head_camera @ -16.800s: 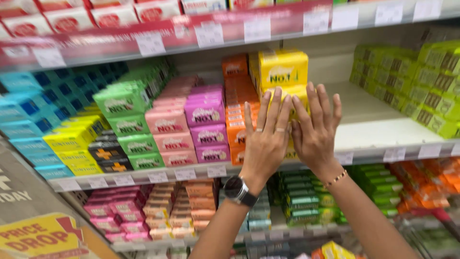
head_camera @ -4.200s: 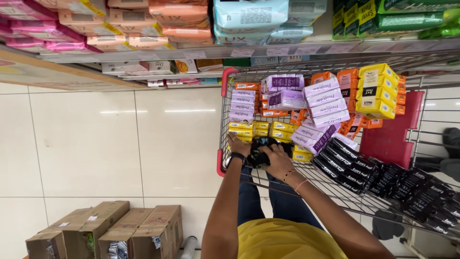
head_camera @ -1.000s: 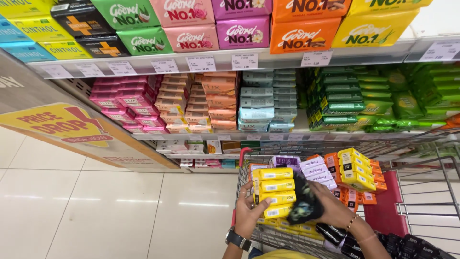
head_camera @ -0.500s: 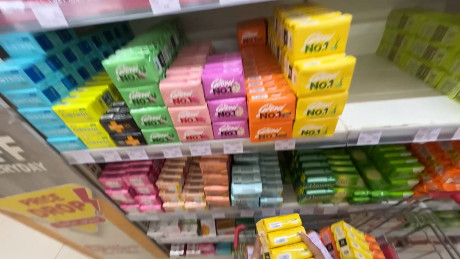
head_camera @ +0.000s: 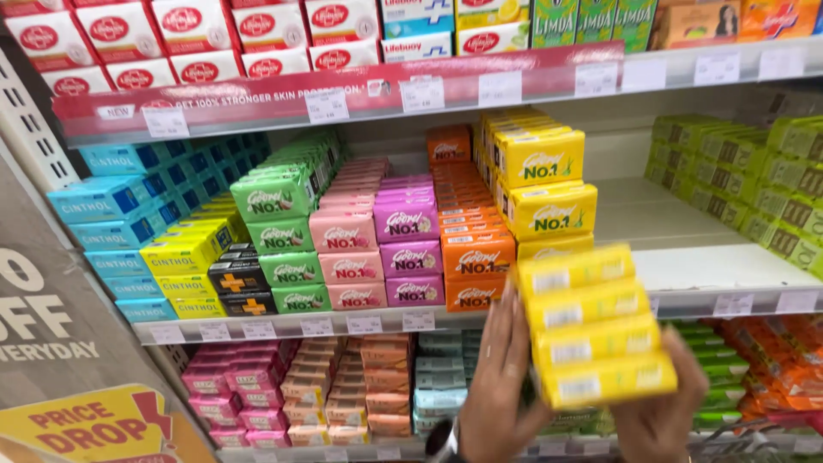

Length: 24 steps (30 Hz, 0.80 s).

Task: Picking up bars of soap from a store shelf and placing them into a shopping cart.

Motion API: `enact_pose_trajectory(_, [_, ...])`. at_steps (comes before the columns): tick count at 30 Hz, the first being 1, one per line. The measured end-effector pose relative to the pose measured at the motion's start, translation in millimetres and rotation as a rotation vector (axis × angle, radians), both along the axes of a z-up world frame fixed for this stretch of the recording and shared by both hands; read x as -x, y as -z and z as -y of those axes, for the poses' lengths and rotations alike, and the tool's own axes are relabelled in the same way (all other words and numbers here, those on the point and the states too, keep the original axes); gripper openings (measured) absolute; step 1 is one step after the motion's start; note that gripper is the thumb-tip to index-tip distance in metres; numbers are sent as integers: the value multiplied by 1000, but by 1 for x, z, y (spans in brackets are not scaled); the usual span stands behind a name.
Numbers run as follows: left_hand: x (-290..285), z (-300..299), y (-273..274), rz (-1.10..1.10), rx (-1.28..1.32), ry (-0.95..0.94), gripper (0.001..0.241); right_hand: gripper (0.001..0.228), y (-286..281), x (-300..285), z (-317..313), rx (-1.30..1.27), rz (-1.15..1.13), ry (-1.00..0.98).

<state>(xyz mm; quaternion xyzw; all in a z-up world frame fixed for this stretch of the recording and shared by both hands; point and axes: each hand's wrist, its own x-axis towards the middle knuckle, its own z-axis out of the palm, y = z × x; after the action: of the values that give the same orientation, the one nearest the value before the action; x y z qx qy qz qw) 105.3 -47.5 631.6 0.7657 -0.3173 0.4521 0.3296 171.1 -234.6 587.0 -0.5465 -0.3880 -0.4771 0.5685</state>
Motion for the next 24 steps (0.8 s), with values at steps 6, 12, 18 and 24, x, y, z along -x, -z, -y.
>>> enact_pose_trajectory(6, [-65,3,-90,17,91,18,98,75,-108,-51,-20,19,-41,-185])
enact_pose_trajectory(12, [-122,-4,-109,-22,153,-36,100,70,-143,-94,-37,64,-27,-49])
enact_pose_trajectory(18, [-137,0,-122,-87,231,-61,101,55,-158,-106,-44,70,42,168])
enact_pose_trajectory(24, [-162,-4,-125,-116,301,-29,97,60,-174,-114,-55,37,-209,69])
